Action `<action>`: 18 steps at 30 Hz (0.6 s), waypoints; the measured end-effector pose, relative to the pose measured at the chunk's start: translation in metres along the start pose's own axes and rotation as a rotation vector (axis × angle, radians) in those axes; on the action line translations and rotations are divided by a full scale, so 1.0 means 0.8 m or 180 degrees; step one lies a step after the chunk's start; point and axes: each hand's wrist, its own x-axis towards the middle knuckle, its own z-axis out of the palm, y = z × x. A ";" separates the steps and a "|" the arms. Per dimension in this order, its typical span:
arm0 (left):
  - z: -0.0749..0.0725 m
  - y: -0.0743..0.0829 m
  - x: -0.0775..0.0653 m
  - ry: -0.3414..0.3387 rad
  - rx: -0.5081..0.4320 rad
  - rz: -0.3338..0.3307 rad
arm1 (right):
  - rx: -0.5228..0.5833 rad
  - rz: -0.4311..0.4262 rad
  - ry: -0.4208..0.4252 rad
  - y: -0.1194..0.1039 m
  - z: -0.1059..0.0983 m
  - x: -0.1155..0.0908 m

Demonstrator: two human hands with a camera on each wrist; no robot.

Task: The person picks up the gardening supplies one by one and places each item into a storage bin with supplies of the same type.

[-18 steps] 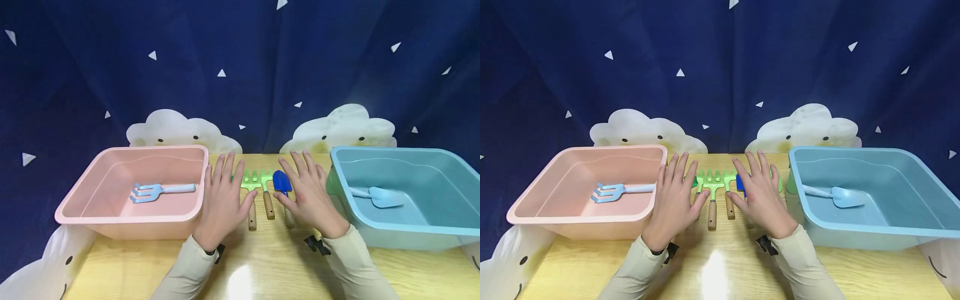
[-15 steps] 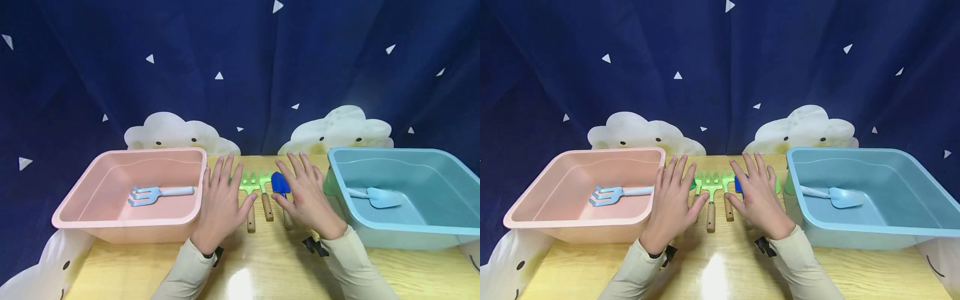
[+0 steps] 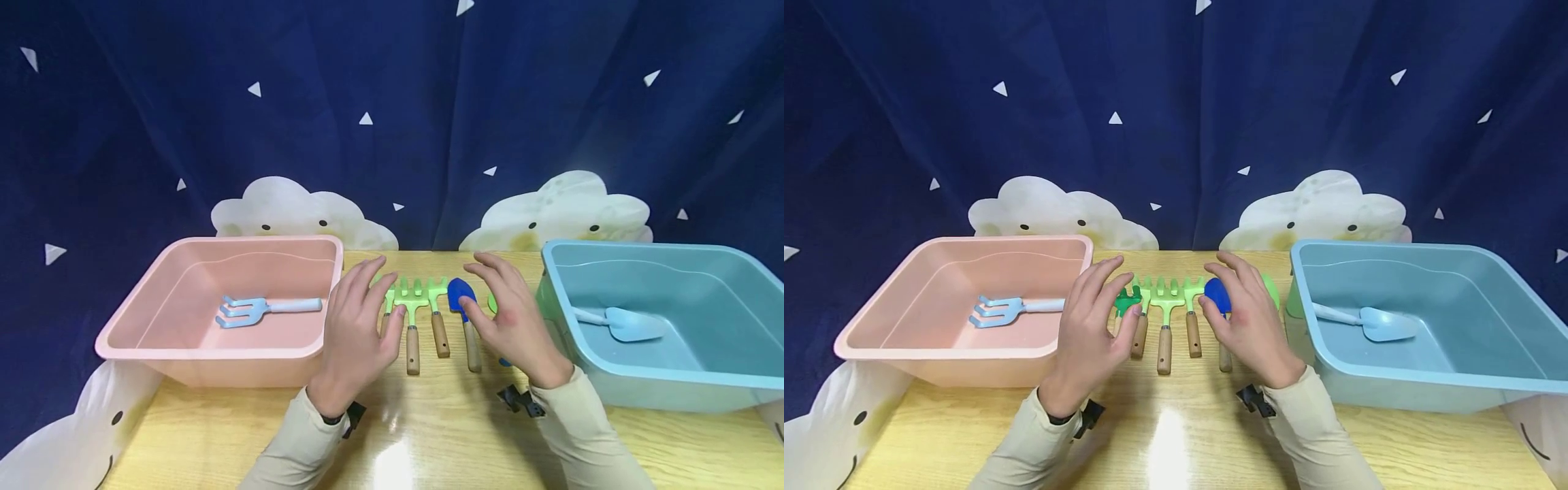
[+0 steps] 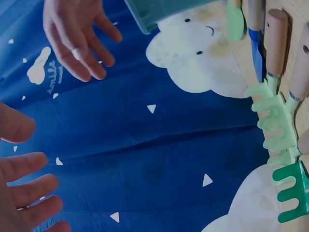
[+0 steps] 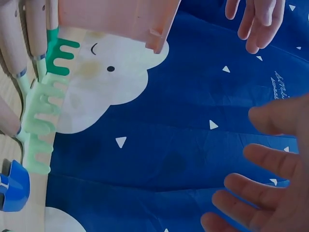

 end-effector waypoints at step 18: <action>-0.057 0.002 -0.011 0.0023 -0.0238 0.0081 | -0.0195 0.0052 0.0037 0.005 -0.005 -0.006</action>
